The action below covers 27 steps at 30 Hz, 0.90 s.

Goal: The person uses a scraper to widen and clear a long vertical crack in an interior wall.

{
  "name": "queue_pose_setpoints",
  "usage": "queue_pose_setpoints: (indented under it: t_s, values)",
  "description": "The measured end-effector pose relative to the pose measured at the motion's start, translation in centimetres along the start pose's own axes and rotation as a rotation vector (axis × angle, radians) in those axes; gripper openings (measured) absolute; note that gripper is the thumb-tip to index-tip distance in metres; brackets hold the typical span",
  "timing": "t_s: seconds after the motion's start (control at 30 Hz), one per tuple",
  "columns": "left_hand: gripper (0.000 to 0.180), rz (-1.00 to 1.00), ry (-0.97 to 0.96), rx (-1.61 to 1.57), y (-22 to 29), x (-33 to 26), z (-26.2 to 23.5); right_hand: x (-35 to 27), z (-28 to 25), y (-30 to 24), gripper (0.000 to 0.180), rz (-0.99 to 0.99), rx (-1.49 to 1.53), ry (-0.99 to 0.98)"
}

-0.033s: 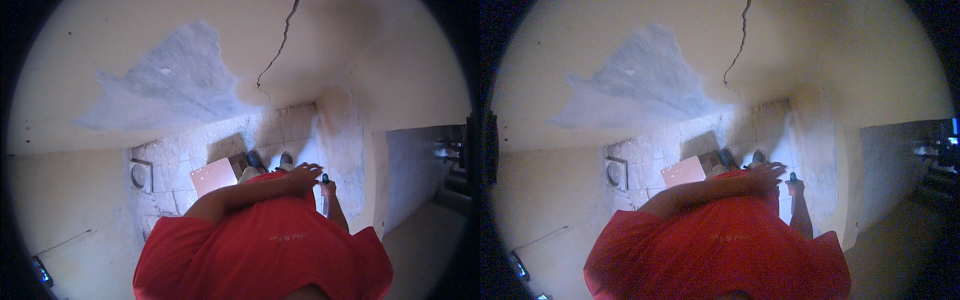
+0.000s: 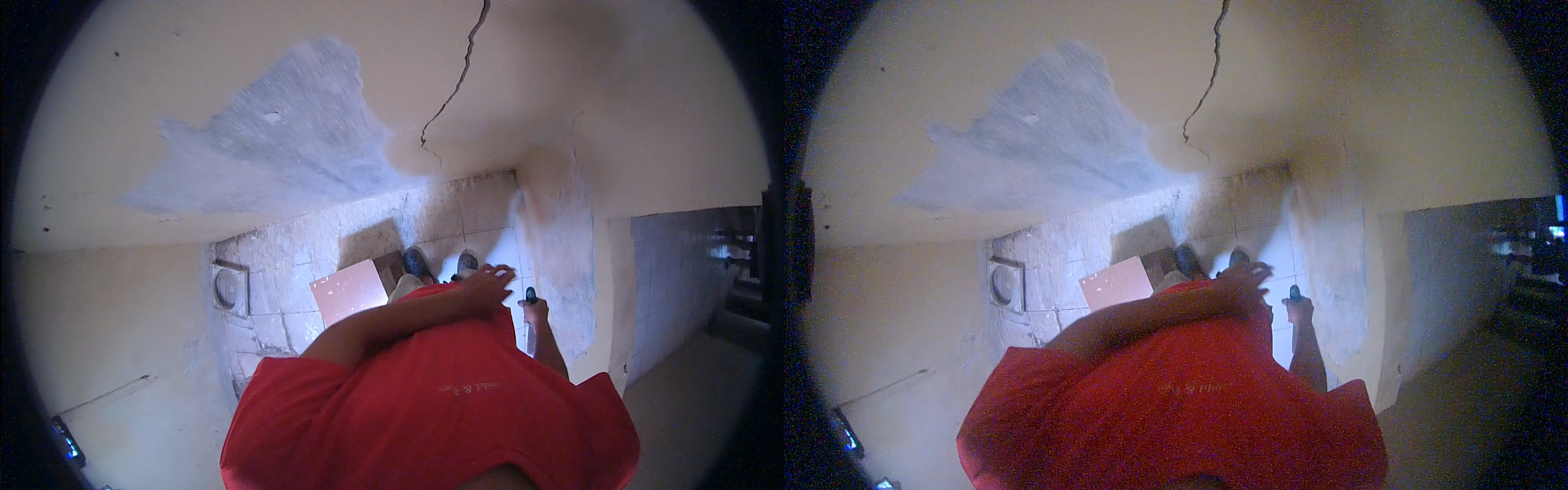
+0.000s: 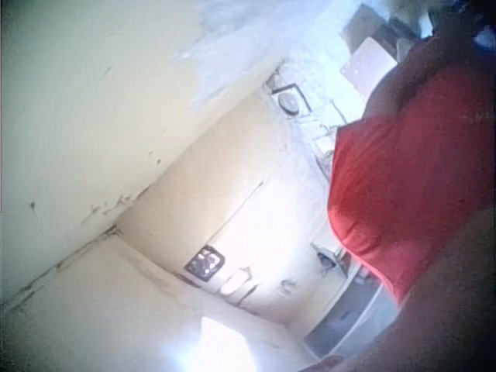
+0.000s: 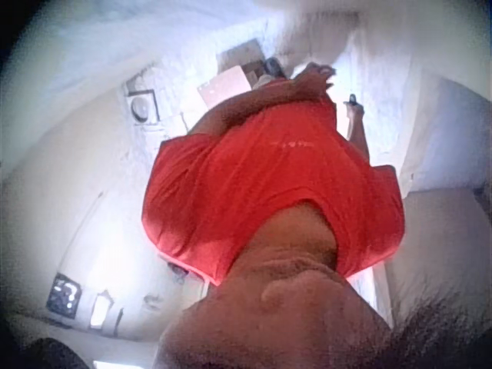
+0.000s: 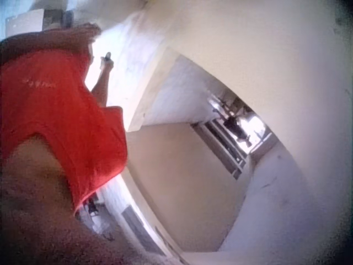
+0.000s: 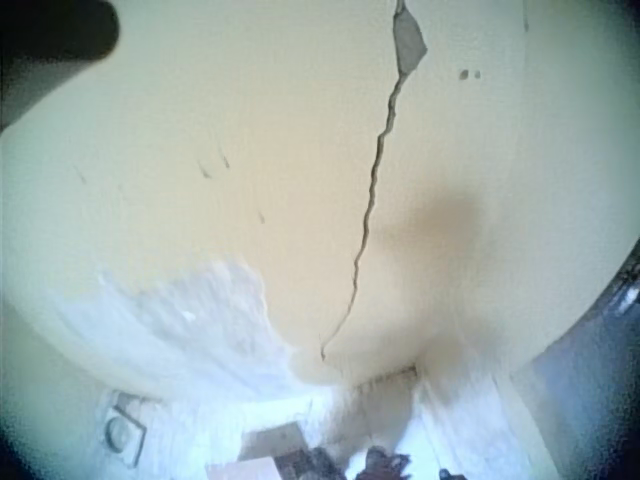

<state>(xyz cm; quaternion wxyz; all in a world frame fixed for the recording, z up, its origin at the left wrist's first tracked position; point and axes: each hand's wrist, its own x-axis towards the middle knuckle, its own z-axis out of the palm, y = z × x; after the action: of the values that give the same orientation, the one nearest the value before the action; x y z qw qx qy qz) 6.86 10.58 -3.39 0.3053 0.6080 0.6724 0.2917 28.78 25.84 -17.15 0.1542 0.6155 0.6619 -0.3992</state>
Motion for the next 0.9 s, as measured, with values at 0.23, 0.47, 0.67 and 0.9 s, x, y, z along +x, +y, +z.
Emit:
queue_pose_setpoints:
  t_s: [0.23, 0.47, 0.67, 0.9]
  values:
    - [0.039, -0.255, 0.489, 0.187, -9.3, -5.0, -3.4, 0.1, 1.0, 0.0, 0.046, 0.109, -0.082, 0.021]
    - [0.049, -0.549, 0.678, 0.085, -13.0, -8.4, -8.3, -0.5, -0.6, -7.9, 0.040, -0.237, -0.270, 0.213]
    - [0.065, -0.352, 1.173, 0.333, -13.3, -4.1, -23.4, 0.6, 0.8, -21.6, 0.032, -0.814, 0.346, 0.059]
    - [0.075, -0.111, 1.169, 0.843, -18.0, 0.5, -32.0, 0.3, 6.3, -32.7, 0.028, -1.143, 0.254, -0.075]
